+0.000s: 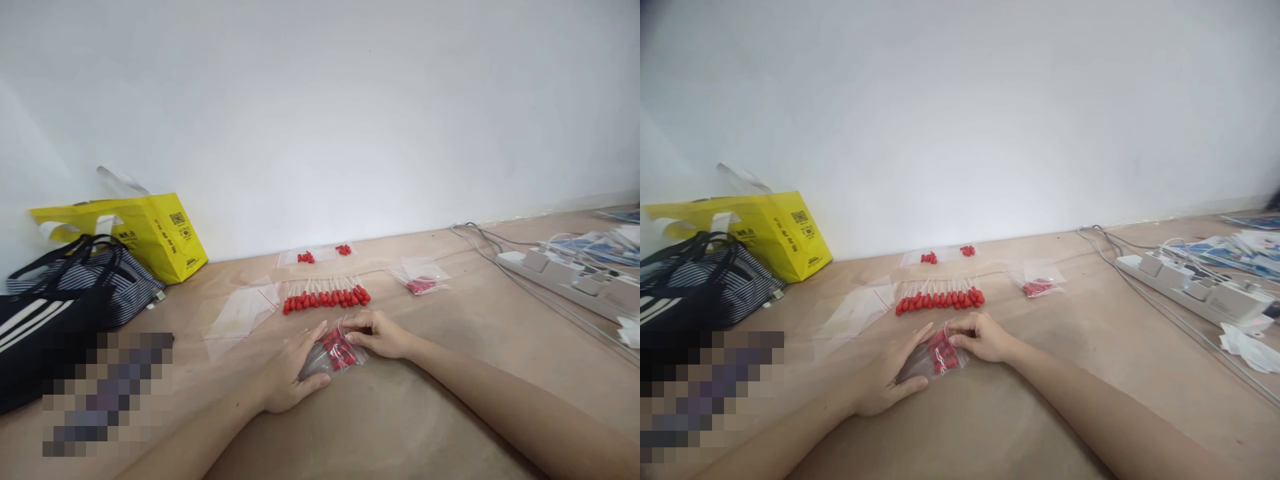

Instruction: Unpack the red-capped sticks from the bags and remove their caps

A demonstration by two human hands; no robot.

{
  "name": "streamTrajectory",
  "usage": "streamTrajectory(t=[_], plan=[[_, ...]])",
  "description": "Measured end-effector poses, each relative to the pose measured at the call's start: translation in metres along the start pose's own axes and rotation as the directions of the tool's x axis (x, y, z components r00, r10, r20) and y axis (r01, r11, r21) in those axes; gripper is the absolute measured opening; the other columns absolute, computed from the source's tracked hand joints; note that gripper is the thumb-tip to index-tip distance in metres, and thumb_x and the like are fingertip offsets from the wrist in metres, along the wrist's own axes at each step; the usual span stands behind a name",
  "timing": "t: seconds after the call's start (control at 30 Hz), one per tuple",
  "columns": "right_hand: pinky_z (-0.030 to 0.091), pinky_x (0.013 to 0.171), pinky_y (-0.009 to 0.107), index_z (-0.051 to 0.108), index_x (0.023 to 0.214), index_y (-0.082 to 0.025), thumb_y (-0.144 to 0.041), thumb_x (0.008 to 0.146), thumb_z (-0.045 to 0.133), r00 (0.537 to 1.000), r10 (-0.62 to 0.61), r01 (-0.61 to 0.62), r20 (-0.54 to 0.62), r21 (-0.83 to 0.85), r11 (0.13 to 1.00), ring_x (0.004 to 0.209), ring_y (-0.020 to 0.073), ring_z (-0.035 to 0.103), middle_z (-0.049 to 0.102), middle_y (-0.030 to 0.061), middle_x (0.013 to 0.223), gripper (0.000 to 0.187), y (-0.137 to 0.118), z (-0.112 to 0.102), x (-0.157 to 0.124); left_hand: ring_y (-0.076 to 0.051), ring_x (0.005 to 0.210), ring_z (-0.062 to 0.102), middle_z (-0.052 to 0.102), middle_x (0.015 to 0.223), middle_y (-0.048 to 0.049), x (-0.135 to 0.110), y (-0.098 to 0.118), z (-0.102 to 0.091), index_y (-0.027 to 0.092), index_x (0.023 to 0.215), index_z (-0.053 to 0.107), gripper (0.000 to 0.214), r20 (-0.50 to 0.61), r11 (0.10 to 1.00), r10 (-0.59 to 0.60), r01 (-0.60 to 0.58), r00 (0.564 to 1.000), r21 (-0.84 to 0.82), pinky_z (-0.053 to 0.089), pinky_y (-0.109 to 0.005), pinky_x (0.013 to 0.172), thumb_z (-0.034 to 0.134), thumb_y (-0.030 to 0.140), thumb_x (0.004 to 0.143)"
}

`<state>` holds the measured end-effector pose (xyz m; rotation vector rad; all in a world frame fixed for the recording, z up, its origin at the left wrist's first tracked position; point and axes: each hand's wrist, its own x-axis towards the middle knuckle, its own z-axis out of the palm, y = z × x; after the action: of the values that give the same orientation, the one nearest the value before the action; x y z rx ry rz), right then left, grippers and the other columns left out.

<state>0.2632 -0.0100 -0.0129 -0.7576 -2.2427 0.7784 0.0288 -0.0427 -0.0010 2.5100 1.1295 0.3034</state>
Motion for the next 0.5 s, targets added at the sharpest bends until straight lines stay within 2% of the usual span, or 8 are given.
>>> streamTrajectory(t=[0.1, 0.2, 0.33, 0.4, 0.5], plan=[[0.035, 0.053, 0.02, 0.061, 0.085, -0.018, -0.025, 0.079, 0.047, 0.996, 0.089, -0.089, 0.019, 0.008, 0.996, 0.051, 0.0084, 0.042, 0.05, -0.0044, 0.056, 0.017, 0.0006, 0.001, 0.0008, -0.026, 0.126, 0.026, 0.028, 0.139, -0.0073, 0.0033, -0.0015, -0.0002, 0.024, 0.136, 0.008, 0.071, 0.014, 1.0, 0.022, -0.022, 1.0, -0.018, 0.027, -0.045, 0.1, 0.045, 0.043, 0.08], [0.033, 0.052, 0.019, 0.06, 0.077, -0.017, -0.019, 0.077, 0.047, 0.994, 0.102, -0.102, 0.026, -0.03, 0.994, 0.05, 0.0069, 0.04, 0.045, -0.0057, 0.053, 0.013, 0.0021, 0.0024, 0.0021, -0.026, 0.126, 0.025, 0.028, 0.139, -0.0071, 0.0035, 0.002, -0.0012, 0.023, 0.136, 0.008, 0.071, 0.03, 1.0, 0.01, -0.009, 0.999, -0.024, 0.026, -0.045, 0.101, 0.045, 0.044, 0.079], [0.036, 0.056, 0.019, 0.06, 0.076, -0.015, -0.021, 0.073, 0.055, 0.994, 0.104, -0.104, -0.02, -0.004, 0.995, 0.058, 0.0077, 0.044, 0.051, -0.0016, 0.068, 0.008, 0.0052, 0.0033, 0.0029, -0.026, 0.126, 0.025, 0.027, 0.139, -0.0058, 0.0032, 0.0037, -0.0024, 0.024, 0.136, 0.007, 0.07, 0.051, 0.999, -0.004, 0.005, 0.999, -0.032, 0.025, -0.045, 0.102, 0.043, 0.046, 0.08], [0.038, 0.057, 0.02, 0.06, 0.08, -0.015, -0.023, 0.072, 0.057, 0.992, 0.12, -0.118, -0.039, 0.047, 0.992, 0.061, 0.0082, 0.046, 0.054, 0.0009, 0.077, 0.012, 0.0066, 0.0044, 0.0027, -0.026, 0.126, 0.025, 0.028, 0.139, -0.0056, 0.0032, 0.0031, -0.0023, 0.025, 0.136, 0.008, 0.07, 0.049, 0.999, -0.006, 0.008, 0.999, -0.034, 0.025, -0.046, 0.102, 0.043, 0.047, 0.08], [0.038, 0.053, 0.019, 0.057, 0.085, -0.015, -0.026, 0.074, 0.056, 0.983, 0.181, -0.18, 0.004, 0.158, 0.971, 0.057, 0.008, 0.045, 0.054, -0.0003, 0.071, 0.016, 0.0072, 0.0077, 0.0026, -0.027, 0.126, 0.025, 0.028, 0.139, -0.0063, 0.0034, 0.0039, -0.0024, 0.023, 0.136, 0.01, 0.069, 0.039, 0.999, -0.008, 0.01, 0.999, -0.035, 0.025, -0.046, 0.102, 0.043, 0.047, 0.08]])
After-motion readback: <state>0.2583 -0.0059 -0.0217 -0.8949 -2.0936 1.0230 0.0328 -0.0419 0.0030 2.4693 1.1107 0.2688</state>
